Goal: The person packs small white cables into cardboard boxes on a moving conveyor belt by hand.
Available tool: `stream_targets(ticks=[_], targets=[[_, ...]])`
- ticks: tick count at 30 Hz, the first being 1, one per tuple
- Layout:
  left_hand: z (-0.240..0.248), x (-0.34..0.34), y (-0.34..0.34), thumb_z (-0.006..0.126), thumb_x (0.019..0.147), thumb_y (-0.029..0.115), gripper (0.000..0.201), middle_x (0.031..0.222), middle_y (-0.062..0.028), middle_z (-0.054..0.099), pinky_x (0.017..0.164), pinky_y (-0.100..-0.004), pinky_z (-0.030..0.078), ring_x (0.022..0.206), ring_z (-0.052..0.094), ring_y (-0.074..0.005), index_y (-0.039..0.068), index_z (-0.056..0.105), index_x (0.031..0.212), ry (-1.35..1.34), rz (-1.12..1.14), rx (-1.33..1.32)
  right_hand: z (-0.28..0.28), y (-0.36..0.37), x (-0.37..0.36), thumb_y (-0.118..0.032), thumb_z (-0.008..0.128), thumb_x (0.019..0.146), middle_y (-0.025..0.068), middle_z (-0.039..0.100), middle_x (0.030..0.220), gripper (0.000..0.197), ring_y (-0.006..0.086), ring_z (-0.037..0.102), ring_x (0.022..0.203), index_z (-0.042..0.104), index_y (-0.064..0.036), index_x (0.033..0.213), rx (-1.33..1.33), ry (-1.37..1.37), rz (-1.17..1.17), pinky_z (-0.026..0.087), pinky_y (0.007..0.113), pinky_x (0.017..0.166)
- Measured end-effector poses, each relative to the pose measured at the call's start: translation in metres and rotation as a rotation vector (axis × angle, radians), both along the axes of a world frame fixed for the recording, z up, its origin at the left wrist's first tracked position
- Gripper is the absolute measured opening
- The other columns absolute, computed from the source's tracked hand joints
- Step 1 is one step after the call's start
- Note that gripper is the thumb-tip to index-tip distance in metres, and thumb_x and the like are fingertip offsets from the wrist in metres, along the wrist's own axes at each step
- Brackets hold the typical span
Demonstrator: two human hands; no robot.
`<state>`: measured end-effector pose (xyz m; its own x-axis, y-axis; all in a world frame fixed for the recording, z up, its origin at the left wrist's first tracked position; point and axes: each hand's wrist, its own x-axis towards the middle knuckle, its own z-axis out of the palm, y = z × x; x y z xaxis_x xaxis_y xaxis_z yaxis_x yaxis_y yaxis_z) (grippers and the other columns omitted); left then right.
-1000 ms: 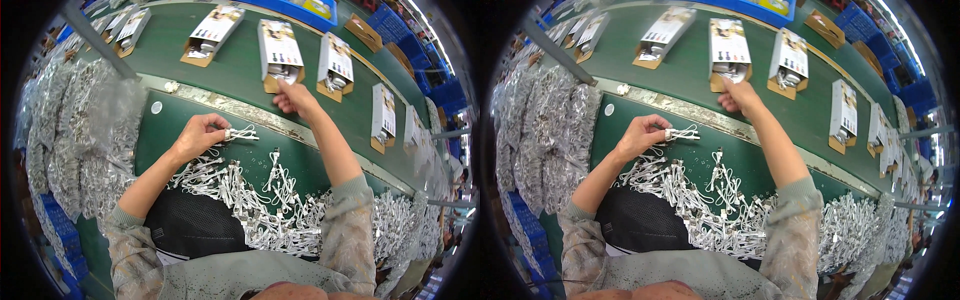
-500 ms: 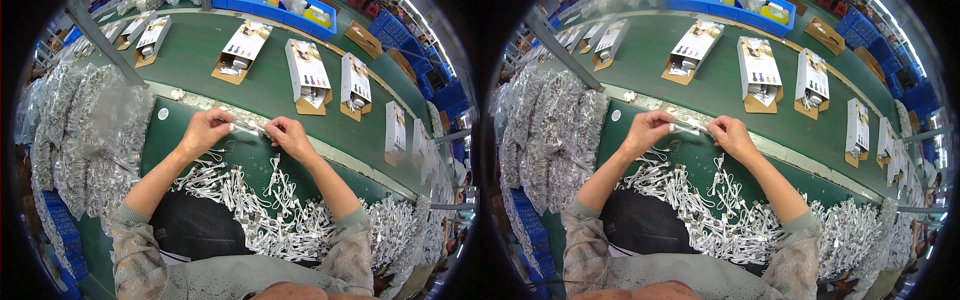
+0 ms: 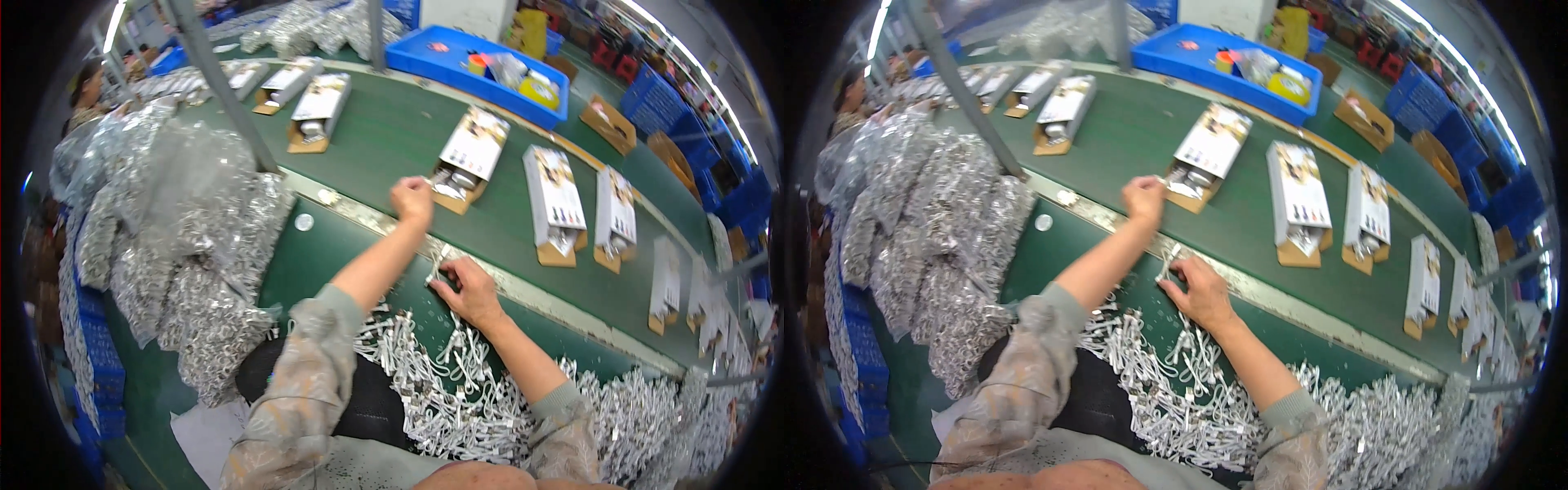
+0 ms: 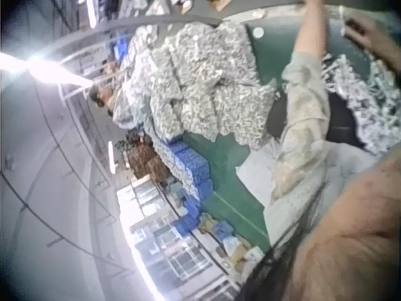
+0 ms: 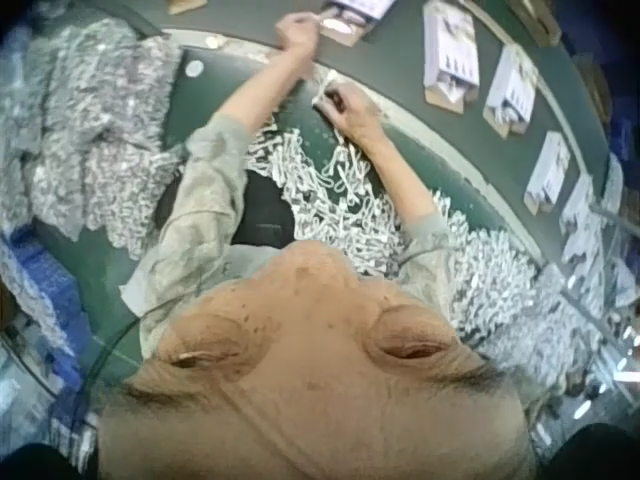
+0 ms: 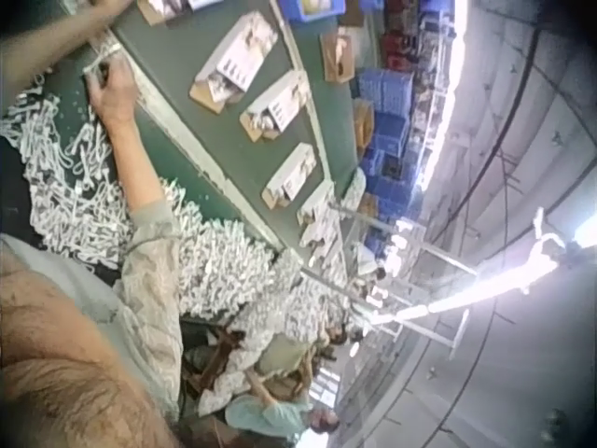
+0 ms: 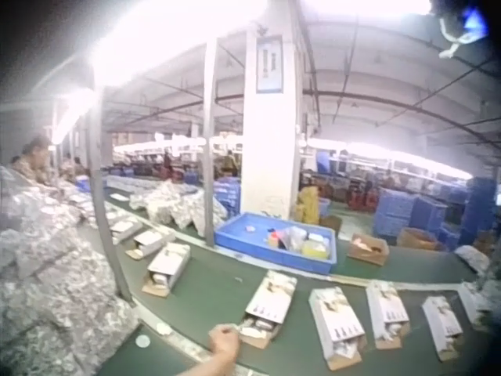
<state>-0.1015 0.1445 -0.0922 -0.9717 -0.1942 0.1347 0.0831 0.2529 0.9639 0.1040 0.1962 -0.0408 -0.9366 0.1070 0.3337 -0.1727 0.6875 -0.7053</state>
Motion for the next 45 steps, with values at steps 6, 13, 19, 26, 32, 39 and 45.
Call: stream_targets(ticks=[6,13,19,26,32,39,45], targets=[[0.04,0.033,0.021,0.055,0.078,0.006,0.025,0.096,-0.0196,0.066,0.082,-0.0338,0.048,0.091,0.064,-0.0288,0.001,0.066,0.099,0.045,-0.572,-0.186,0.002,-0.003,0.005,-0.019,0.072,0.074,0.0092,0.054,0.074,0.022,0.0246,0.056,0.066,0.06,-0.0046,0.085,0.009,0.02,0.009,0.046,0.035,0.06],[0.079,0.091,-0.067,0.046,0.071,-0.008,0.043,0.122,-0.0164,0.054,0.096,-0.0378,0.042,0.114,0.05,-0.0336,0.005,0.06,0.109,0.336,-1.219,-0.741,0.004,0.003,0.007,-0.017,0.07,0.074,0.0084,0.056,0.077,0.018,0.0244,0.058,0.067,0.062,-0.0067,0.086,-0.02,0.056,-0.011,0.047,0.035,0.06],[0.068,0.1,-0.112,0.056,0.078,0.003,0.033,0.118,-0.016,0.054,0.095,-0.0384,0.041,0.112,0.05,-0.0321,0.002,0.055,0.111,0.455,-1.087,-0.768,-0.001,0.003,0.004,-0.013,0.067,0.075,0.008,0.057,0.076,0.012,0.0258,0.059,0.069,0.062,-0.0073,0.084,-0.004,0.064,-0.016,0.048,0.035,0.061],[0.078,0.087,-0.135,0.063,0.077,0.008,0.032,0.111,-0.0133,0.054,0.09,-0.0374,0.044,0.106,0.051,-0.0316,0.002,0.056,0.108,0.378,-1.026,-0.98,0.0,0.002,0.005,-0.012,0.066,0.076,0.0086,0.056,0.074,0.008,0.0264,0.059,0.068,0.062,-0.0071,0.08,-0.022,0.067,-0.021,0.047,0.035,0.06],[0.089,0.084,-0.137,0.063,0.076,0.011,0.018,0.095,-0.0128,0.059,0.08,-0.0395,0.047,0.095,0.057,-0.03,0.003,0.06,0.092,0.29,-0.96,-1.025,-0.005,0.004,0.005,-0.012,0.065,0.076,0.009,0.056,0.073,0.007,0.0269,0.058,0.068,0.062,-0.0068,0.079,-0.028,0.068,-0.012,0.047,0.036,0.06],[0.085,0.058,-0.135,0.067,0.074,0.023,0.019,0.072,-0.0132,0.063,0.064,-0.0359,0.049,0.069,0.063,-0.026,0.004,0.067,0.078,0.084,-0.672,-0.687,0.014,0.015,0.014,-0.016,0.064,0.078,0.0123,0.059,0.077,0.013,0.0294,0.06,0.071,0.062,-0.0039,0.083,-0.077,0.003,0.061,0.049,0.037,0.064],[0.084,-0.004,-0.104,0.066,0.071,0.025,0.019,0.074,-0.0137,0.066,0.071,-0.0378,0.05,0.072,0.063,-0.0292,0.006,0.069,0.073,0.076,-0.409,-0.672,0.058,0.023,0.055,-0.042,0.066,0.077,0.0222,0.064,0.079,0.046,0.0387,0.062,0.08,0.062,0.0016,0.091,0.338,-0.651,0.235,0.048,0.046,0.073]])
